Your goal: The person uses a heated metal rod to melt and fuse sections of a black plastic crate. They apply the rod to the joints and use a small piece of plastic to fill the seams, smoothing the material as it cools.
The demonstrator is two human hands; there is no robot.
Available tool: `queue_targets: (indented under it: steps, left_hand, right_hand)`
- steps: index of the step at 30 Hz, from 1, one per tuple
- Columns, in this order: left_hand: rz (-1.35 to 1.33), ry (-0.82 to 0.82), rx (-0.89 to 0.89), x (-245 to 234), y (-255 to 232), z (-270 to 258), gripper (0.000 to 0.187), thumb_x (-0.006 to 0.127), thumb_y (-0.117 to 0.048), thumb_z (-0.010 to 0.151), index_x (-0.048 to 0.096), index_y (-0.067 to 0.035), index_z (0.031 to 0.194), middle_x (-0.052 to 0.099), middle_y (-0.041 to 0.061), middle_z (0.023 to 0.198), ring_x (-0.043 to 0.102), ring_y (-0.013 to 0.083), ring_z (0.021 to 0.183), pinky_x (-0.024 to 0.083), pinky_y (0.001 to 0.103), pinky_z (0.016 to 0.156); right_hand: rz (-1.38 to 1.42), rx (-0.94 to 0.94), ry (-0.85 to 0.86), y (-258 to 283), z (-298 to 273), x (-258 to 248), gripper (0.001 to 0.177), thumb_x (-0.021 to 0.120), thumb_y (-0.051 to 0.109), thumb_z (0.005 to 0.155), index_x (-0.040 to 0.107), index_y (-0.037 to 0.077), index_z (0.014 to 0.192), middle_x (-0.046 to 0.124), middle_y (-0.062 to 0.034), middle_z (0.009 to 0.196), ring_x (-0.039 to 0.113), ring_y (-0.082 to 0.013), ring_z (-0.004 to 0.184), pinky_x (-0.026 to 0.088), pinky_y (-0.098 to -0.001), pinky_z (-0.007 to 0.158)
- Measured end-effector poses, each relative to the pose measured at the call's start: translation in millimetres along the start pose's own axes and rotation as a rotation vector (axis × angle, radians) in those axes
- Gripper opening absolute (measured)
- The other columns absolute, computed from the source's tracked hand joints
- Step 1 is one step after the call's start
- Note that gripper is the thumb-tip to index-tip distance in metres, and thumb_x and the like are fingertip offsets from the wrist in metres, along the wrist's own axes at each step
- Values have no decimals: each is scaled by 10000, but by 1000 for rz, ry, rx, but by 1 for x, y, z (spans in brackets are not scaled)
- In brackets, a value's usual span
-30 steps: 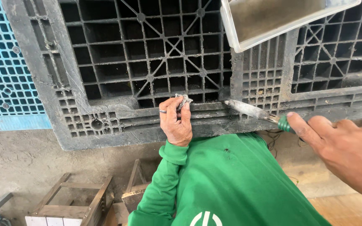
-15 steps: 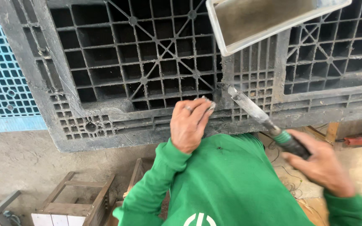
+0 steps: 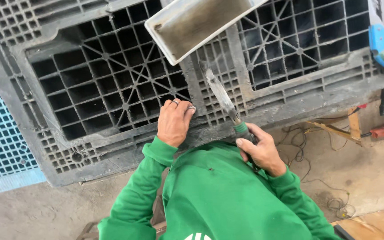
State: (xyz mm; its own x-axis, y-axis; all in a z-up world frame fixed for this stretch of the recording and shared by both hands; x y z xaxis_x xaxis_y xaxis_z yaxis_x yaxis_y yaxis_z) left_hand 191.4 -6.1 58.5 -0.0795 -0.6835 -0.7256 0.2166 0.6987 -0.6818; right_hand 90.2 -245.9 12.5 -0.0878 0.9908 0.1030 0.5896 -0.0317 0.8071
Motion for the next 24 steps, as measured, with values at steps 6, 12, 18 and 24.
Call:
queue_targets:
  steps: [6,12,18,24]
  left_hand:
    - [-423,34,-250,8,-37,-42,147,686,-127,950,722,-45,1066,711,87,941,661,245,891,529,356,810]
    - [-1452,204,-744,124,-55,-77,340,604,-220,1010,638,-17,1280,696,50,1042,643,130,893,545,280,757]
    - [-1345,190,-695,193,-88,-45,393,700,-18,945,598,-2,1324,639,45,1101,607,118,875,527,273,719]
    - [-1263,18,-617,263,-159,28,382,646,-59,979,539,-28,1345,701,75,1095,653,111,849,556,260,757]
  right_hand:
    - [130,-115,-6,17,4,0,387,720,54,892,597,-26,1251,636,-26,824,575,-87,521,468,-255,473]
    - [174,-193,-132,22,2,-48,339,706,63,918,589,-21,1224,643,-28,815,586,-88,522,463,-251,473]
    - [194,-220,-177,24,14,-132,328,699,57,932,592,-20,1232,630,-18,795,583,-86,525,465,-246,474]
    - [113,-170,-197,28,6,-233,401,714,55,912,601,0,1293,624,-16,734,587,-76,533,480,-243,485]
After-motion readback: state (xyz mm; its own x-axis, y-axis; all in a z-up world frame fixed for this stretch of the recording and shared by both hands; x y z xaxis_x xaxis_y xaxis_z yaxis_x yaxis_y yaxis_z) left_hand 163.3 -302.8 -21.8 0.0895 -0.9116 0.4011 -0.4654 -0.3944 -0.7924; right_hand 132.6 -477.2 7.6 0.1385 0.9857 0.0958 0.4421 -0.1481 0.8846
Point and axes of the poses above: each hand's wrist, its own z-axis towards the middle knuckle, its own x-axis out of the palm, y = z × x, the point moved 9 cm from there along z, towards the middle knuckle
